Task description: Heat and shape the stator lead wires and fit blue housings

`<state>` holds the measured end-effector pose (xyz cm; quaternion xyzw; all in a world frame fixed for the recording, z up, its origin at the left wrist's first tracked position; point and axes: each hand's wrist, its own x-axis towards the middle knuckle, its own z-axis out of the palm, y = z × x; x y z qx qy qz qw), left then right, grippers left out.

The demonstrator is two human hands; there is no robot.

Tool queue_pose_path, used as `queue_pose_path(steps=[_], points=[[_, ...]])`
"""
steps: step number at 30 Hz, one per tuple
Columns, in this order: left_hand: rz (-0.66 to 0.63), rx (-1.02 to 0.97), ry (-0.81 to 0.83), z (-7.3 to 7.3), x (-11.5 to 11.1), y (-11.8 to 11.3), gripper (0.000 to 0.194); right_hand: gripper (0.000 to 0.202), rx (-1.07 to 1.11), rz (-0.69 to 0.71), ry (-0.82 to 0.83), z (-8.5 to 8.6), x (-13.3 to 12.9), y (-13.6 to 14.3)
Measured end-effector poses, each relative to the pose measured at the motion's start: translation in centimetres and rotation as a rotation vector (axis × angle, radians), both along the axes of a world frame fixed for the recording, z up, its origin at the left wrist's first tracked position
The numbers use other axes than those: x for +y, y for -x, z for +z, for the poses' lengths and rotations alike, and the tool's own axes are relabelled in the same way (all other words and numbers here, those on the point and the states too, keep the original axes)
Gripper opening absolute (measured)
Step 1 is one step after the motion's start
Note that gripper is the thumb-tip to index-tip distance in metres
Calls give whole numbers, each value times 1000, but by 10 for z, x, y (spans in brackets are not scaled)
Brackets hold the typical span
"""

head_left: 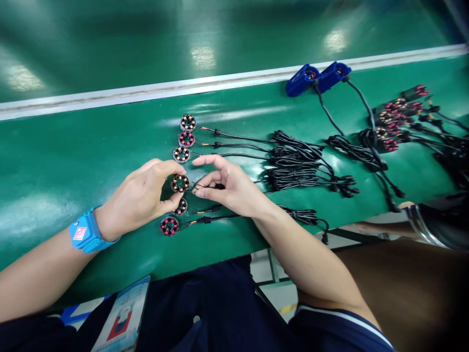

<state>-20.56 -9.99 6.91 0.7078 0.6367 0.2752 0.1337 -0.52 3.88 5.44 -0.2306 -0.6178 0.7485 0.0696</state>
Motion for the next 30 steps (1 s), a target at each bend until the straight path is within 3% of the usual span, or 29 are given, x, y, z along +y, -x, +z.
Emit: queue_pose_path(steps=[17, 23, 25, 30], points=[[-48, 19, -75, -6, -1, 3, 39, 73, 20, 46, -154, 3, 1, -3], [-34, 25, -37, -6, -1, 3, 39, 71, 29, 106, -120, 3, 0, -4], [-41, 22, 25, -2, -1, 5, 35, 72, 34, 123, -203, 5, -1, -6], [-132, -59, 229, 10, 3, 18, 35, 65, -14, 180, -623, 17, 7, -16]])
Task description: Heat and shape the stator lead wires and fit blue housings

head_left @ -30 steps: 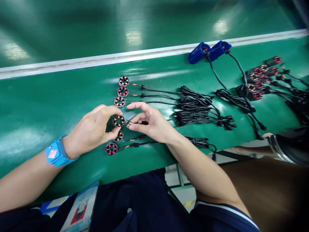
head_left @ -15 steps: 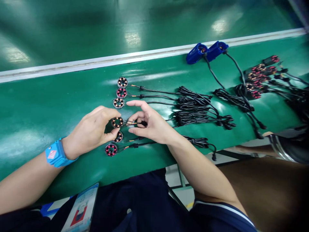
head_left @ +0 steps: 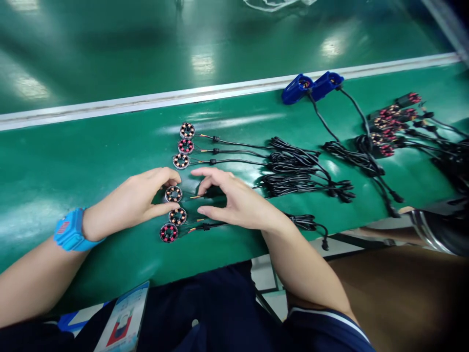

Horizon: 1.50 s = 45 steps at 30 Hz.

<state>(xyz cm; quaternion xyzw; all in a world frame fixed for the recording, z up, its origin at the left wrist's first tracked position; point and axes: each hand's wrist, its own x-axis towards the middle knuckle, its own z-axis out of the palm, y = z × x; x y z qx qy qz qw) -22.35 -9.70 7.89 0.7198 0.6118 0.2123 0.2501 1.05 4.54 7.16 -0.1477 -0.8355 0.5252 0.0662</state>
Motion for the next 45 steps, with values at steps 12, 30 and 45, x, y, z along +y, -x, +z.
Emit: queue_pose_path(steps=[12, 30, 45], points=[[80, 112, -205, -22, 41, 2, 10, 61, 10, -108, -298, -15, 20, 35], [48, -6, -124, -7, 29, 9, 22, 76, 19, -57, 350, -8, 19, 26], [62, 196, -223, -28, 71, 17, 23, 51, 77, -247, -454, -30, 37, 37]])
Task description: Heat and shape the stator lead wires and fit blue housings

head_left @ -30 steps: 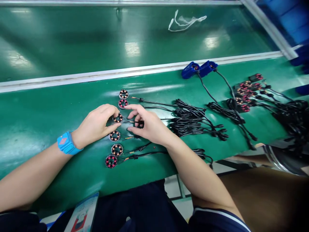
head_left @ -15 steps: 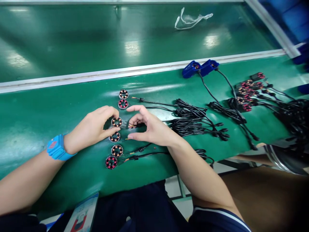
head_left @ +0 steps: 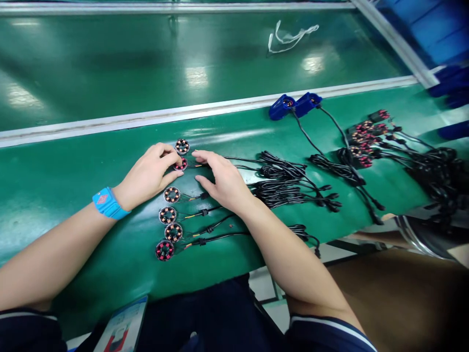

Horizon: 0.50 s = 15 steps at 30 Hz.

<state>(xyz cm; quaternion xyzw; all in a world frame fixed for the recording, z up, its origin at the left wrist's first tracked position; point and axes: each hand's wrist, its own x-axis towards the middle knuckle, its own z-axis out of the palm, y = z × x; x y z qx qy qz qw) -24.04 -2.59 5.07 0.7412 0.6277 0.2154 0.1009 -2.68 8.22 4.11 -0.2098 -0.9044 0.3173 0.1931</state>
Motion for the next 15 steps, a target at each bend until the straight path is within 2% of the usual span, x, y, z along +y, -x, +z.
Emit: queue_pose_path(steps=[3, 9, 12, 15], points=[[-80, -3, -25, 7, -5, -2, 14, 52, 27, 17, 71, -1, -2, 0], [-97, 281, -39, 32, -20, -11, 22, 48, 68, 60, 120, 13, -4, -6], [-111, 283, -72, 35, -22, -14, 19, 52, 75, 105, 153, 19, -5, -9], [-169, 282, -116, 34, -22, -15, 14, 53, 63, 141, 312, 22, -5, -11]])
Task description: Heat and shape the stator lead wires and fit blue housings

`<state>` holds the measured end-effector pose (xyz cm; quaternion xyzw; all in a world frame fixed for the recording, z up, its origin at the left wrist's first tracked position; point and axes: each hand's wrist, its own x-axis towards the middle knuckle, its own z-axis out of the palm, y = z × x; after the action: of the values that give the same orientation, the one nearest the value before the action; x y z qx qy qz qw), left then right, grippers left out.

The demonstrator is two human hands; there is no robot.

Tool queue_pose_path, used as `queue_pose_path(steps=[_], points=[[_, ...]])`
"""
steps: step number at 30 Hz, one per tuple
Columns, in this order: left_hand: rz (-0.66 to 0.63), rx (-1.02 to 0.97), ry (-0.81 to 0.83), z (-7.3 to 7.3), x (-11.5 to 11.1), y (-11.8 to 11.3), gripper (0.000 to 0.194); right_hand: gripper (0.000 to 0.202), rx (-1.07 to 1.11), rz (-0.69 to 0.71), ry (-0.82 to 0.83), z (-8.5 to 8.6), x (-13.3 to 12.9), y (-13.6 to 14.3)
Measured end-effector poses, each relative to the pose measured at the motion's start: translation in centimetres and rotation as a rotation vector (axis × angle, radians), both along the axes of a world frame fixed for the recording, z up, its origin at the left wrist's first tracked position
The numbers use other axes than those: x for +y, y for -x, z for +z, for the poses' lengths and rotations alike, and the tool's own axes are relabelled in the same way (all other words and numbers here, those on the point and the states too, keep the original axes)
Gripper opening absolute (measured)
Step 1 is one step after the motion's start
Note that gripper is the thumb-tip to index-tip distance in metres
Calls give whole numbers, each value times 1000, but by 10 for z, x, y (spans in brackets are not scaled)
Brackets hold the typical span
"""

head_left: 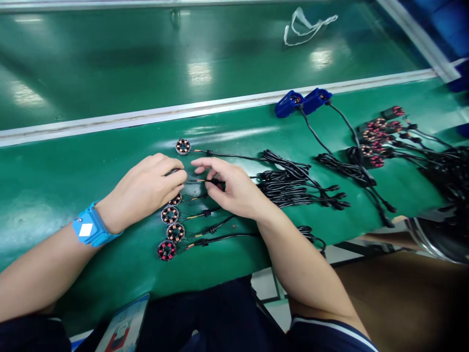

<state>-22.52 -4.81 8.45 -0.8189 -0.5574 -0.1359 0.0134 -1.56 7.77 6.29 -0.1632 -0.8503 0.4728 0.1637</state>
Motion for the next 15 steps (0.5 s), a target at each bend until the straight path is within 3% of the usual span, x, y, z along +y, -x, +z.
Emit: queue_pose_path(steps=[5, 9, 15], points=[[-31, -89, -17, -2, 2, 0, 8, 47, -6, -27, 297, -2, 1, 1], [-17, -211, 0, -5, 1, 2, 17, 23, -66, -100, 372, -3, 1, 3], [-21, -286, 3, -8, 0, 1, 23, 20, -31, -87, 576, -1, 3, 5]])
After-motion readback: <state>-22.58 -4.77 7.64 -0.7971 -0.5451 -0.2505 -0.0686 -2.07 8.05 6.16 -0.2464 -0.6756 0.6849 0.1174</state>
